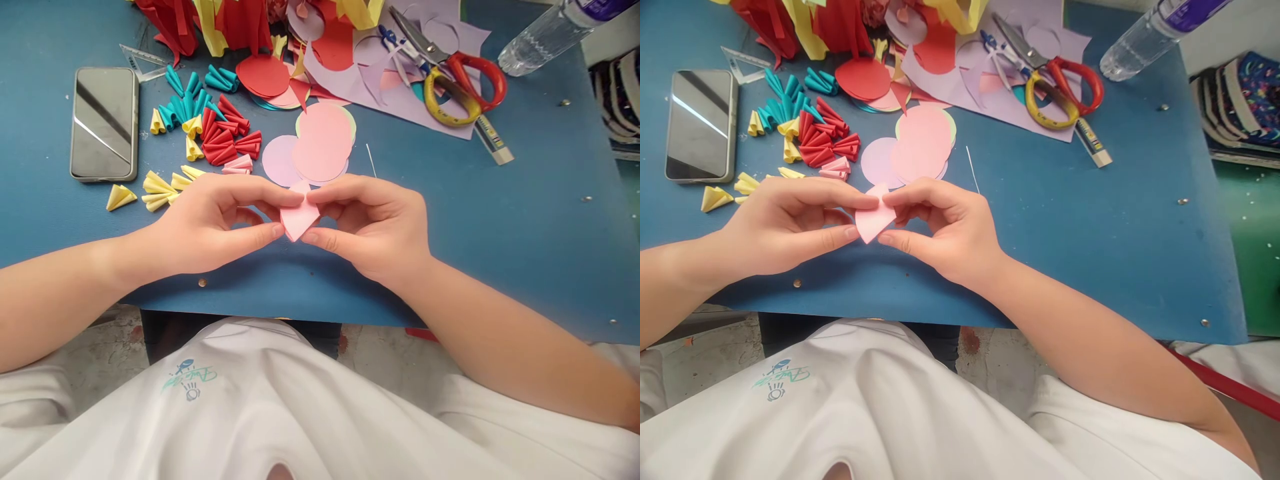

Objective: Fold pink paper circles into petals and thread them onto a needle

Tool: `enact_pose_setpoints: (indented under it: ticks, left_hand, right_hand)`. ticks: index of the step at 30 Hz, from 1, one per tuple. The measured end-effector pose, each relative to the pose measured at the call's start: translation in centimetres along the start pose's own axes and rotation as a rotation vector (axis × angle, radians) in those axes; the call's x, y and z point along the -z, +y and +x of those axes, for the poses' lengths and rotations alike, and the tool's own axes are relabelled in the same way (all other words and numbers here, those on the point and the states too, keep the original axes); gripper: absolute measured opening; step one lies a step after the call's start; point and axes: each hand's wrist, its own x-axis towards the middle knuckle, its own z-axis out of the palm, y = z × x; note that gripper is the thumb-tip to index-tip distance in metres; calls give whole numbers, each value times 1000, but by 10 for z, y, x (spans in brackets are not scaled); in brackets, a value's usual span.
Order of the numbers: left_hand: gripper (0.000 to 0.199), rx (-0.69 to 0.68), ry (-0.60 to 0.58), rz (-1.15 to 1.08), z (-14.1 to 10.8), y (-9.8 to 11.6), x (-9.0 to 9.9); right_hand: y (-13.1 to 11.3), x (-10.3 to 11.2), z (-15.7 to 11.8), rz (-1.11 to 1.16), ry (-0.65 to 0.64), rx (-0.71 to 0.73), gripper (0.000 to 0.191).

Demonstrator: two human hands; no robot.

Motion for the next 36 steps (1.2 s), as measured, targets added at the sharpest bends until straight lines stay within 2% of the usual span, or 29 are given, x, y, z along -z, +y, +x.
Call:
enact_pose_setpoints:
  ticks: [3,8,13,18,23,24,26,29,36]
  left_hand:
    - [23,20,-3,-10,0,-1,0]
    - [22,25,-32,-56,0,1,-1]
    - [22,61,-83,-127,1,1,2]
    - [20,98,-27,-83,1,-1,6]
    - [18,118,43,-86,1,-4,0]
    - [19,143,56,-115,2,-7,-1]
    - [33,202,52,-178,4,-13,-3]
    - [50,235,-19,-215,4,-23,-1]
    - [57,237,-56,-248,1,-28,4]
  right_hand:
    - [0,-2,0,-5,5,9,44]
    - [-10,-3,0,-14,13,34,26]
    - [-17,1,-1,-93,-19,80,31]
    - [-20,-1,-3,-168,14,110,27]
    - [-21,-5,-2,-301,23,128,22]
    - [-21,-5,-1,-338,16,157,23]
    - [-20,-4,0,-406,-5,228,27]
    - [-20,1,0,-489,-44,292,27]
    - [-22,3,2,-544,-76,328,29]
